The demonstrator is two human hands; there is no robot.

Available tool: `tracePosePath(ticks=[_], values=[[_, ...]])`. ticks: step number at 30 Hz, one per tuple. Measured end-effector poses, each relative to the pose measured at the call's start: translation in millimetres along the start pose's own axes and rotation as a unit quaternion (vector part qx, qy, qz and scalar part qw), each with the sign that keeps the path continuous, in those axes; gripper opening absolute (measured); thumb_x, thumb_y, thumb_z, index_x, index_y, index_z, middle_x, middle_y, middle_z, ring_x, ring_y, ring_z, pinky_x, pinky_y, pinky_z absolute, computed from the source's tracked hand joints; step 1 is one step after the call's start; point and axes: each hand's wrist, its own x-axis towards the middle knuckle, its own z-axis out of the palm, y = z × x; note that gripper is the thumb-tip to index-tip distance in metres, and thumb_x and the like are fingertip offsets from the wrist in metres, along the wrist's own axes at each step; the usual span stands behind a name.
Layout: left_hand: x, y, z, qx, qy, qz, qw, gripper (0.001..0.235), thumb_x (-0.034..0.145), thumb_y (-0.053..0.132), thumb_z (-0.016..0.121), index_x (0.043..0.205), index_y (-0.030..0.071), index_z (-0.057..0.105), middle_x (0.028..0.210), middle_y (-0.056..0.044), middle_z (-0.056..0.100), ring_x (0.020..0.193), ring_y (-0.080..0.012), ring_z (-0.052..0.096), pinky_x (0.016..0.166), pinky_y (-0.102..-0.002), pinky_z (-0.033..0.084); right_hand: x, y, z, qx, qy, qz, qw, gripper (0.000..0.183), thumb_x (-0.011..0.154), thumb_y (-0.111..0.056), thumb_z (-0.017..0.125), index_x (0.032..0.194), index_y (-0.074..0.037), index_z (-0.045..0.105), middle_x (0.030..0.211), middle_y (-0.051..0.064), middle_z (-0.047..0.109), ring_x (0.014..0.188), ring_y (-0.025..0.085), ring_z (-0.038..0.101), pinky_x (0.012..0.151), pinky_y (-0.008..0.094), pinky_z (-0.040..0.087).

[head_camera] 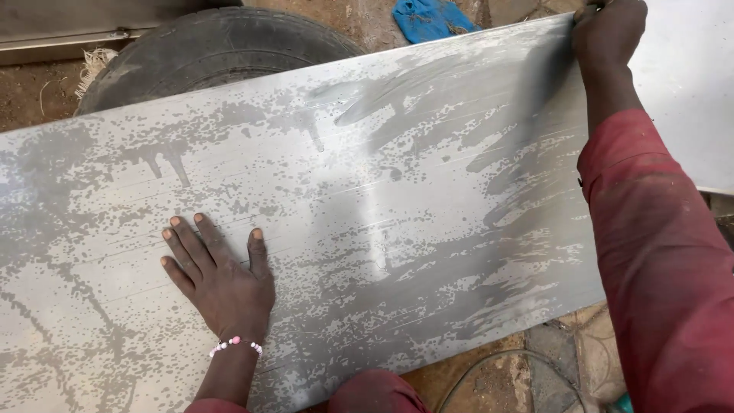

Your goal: Applying a cleaning agent from a bottle onto a metal sheet and rubbing it across the surface by hand to clean it.

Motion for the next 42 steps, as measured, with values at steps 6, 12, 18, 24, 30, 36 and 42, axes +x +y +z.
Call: tracePosePath(ticks=[6,12,18,24,30,36,42], values=[[0,5,-6,0.001,-0.018,-0.012,1.000,0.091,0.103,0.066,0.023,0.166,0.002,0.013,0.174,-0.017,-0.001,0.160,-0.0282,-0.008,0.127,-0.050,-0.008,-112,-241,5,0.166,-0.073,-0.086,0.980,0.017,0.069,0.003,0.049,0.071,-0.014,0.047,0.076,0.006,0.052,0.075,0.026,0.047,0.059,0.045,0.030],[-2,11,-9,-0.007,0.000,-0.001,1.000,0.090,0.105,0.063,0.028,0.166,-0.002,0.019,0.173,-0.022,0.006,0.159,-0.0325,-0.001,0.126,-0.053,-0.004,-148,-304,-20,0.191,-0.170,-0.161,0.953,0.015,0.088,0.000,0.048,0.078,-0.011,0.049,0.075,0.008,0.053,0.078,0.028,0.048,0.074,0.042,0.044],[-5,-2,2,0.019,0.062,0.066,0.996,0.086,0.114,0.057,0.037,0.166,-0.010,0.028,0.169,-0.028,0.015,0.157,-0.0408,0.009,0.126,-0.061,0.007,-56,41,-77,0.111,-0.126,-0.112,0.979,0.006,0.088,-0.007,0.069,0.086,-0.011,0.071,0.082,0.004,0.071,0.079,0.017,0.065,0.067,0.038,0.050],[-9,1,-6,0.001,0.024,0.069,0.997,0.079,0.122,0.053,0.041,0.171,-0.007,0.021,0.171,-0.023,0.005,0.160,-0.0402,0.002,0.131,-0.061,0.002,-215,40,-208,-0.012,-0.130,-0.101,0.986,0.016,0.108,-0.013,0.076,0.109,0.002,0.082,0.093,0.018,0.079,0.079,0.030,0.073,0.063,0.042,0.053],[-8,1,-4,0.008,0.029,0.067,0.997,0.083,0.120,0.056,0.035,0.171,-0.009,0.024,0.171,-0.024,0.007,0.159,-0.0408,0.003,0.130,-0.060,0.002,-412,-90,-296,0.038,-0.211,0.008,0.977,0.011,0.098,-0.014,0.072,0.108,-0.009,0.076,0.104,0.006,0.075,0.097,0.026,0.062,0.090,0.039,0.047],[-8,7,-10,0.011,0.007,0.057,0.998,0.077,0.120,0.054,0.034,0.165,-0.007,0.021,0.167,-0.039,0.025,0.151,-0.0526,0.018,0.119,-0.060,0.007,-351,93,-283,-0.023,-0.044,0.054,0.997,0.016,0.093,-0.005,0.075,0.108,-0.001,0.080,0.102,0.015,0.077,0.094,0.030,0.071,0.084,0.041,0.054],[-6,-16,9,0.081,0.062,0.094,0.990,0.073,0.128,0.054,0.039,0.160,-0.011,0.030,0.155,-0.040,0.047,0.136,-0.0557,0.044,0.107,-0.059,0.028,-372,97,-292,-0.050,-0.068,0.088,0.993,0.015,0.097,-0.003,0.074,0.111,-0.004,0.080,0.101,0.016,0.072,0.092,0.030,0.064,0.079,0.040,0.051]])
